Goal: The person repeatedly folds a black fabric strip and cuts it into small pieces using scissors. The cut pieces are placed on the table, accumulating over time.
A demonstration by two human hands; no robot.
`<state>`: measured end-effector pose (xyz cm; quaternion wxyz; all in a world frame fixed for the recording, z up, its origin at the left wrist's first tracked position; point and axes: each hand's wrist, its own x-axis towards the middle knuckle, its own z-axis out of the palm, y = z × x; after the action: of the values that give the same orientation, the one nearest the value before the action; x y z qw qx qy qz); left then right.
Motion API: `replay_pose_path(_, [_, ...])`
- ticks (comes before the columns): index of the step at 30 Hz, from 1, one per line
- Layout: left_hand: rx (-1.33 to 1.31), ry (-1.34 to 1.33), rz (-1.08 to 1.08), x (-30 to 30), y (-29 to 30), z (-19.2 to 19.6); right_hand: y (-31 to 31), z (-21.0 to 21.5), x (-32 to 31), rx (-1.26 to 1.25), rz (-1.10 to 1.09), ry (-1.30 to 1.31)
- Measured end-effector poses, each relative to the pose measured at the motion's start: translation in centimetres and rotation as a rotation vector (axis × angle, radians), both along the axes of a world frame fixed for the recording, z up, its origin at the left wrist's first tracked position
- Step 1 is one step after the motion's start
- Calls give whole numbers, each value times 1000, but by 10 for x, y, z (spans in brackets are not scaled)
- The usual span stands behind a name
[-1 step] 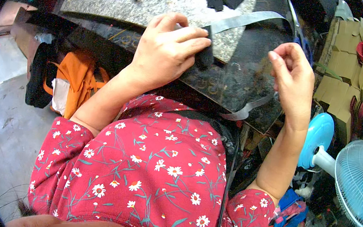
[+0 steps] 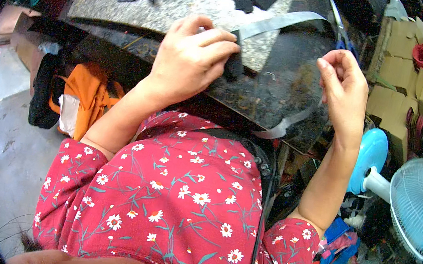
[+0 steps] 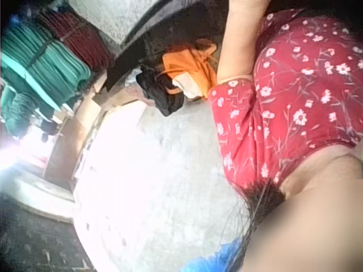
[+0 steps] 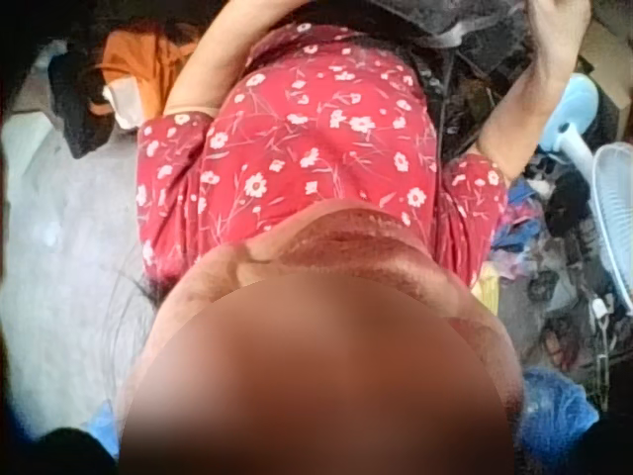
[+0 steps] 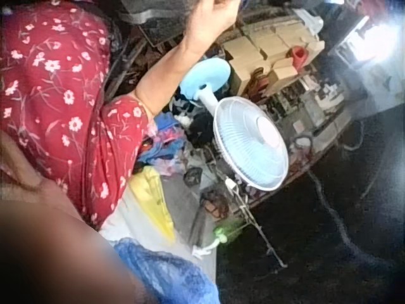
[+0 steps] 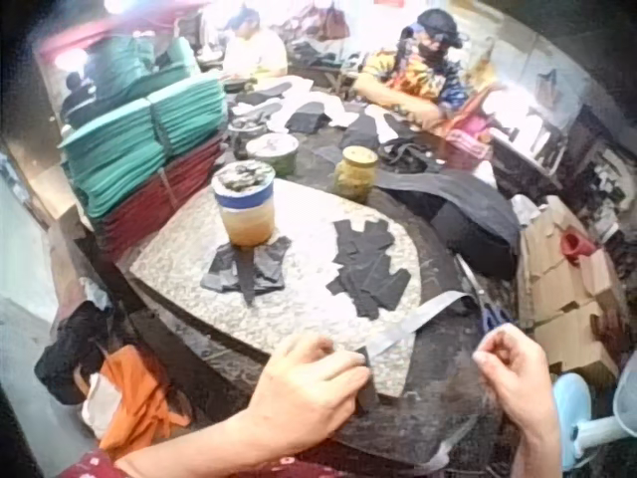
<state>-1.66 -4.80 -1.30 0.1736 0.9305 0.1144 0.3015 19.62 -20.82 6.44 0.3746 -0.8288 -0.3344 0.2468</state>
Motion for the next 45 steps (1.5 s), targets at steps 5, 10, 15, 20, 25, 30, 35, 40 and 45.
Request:
replay_pose_path(5, [-94, -89, 25, 15, 2, 10, -27, -8, 68, 45, -110, -272])
replay_pose_path(10, [0, 92, 234, 8, -2, 15, -23, -31, 95, -192, -116, -571])
replay_pose_path(15, [-19, 94, 204, 0, 10, 10, -5, -45, 94, -532, -69, -713])
replay_pose_path(20, [-75, 85, 203, -2, 12, 8, -6, -37, 81, -397, -87, -793])
replay_pose_path(25, [-236, 54, 142, 1, 16, 6, -1, -22, 12, 15, 164, -250])
replay_pose_path(30, [-1062, -152, -147, 5, 11, 2, 21, -33, -64, 166, 361, 20])
replay_pose_path(35, [-1434, -54, -331, 3, 11, 9, 31, -32, -72, 103, 248, 404])
replay_pose_path(40, [-1303, -17, -258, 7, 18, 14, 28, -28, -71, 182, 239, 363])
replay_pose_path(45, [-438, -250, -189, 6, 16, 21, 27, -29, -63, 198, 39, 596])
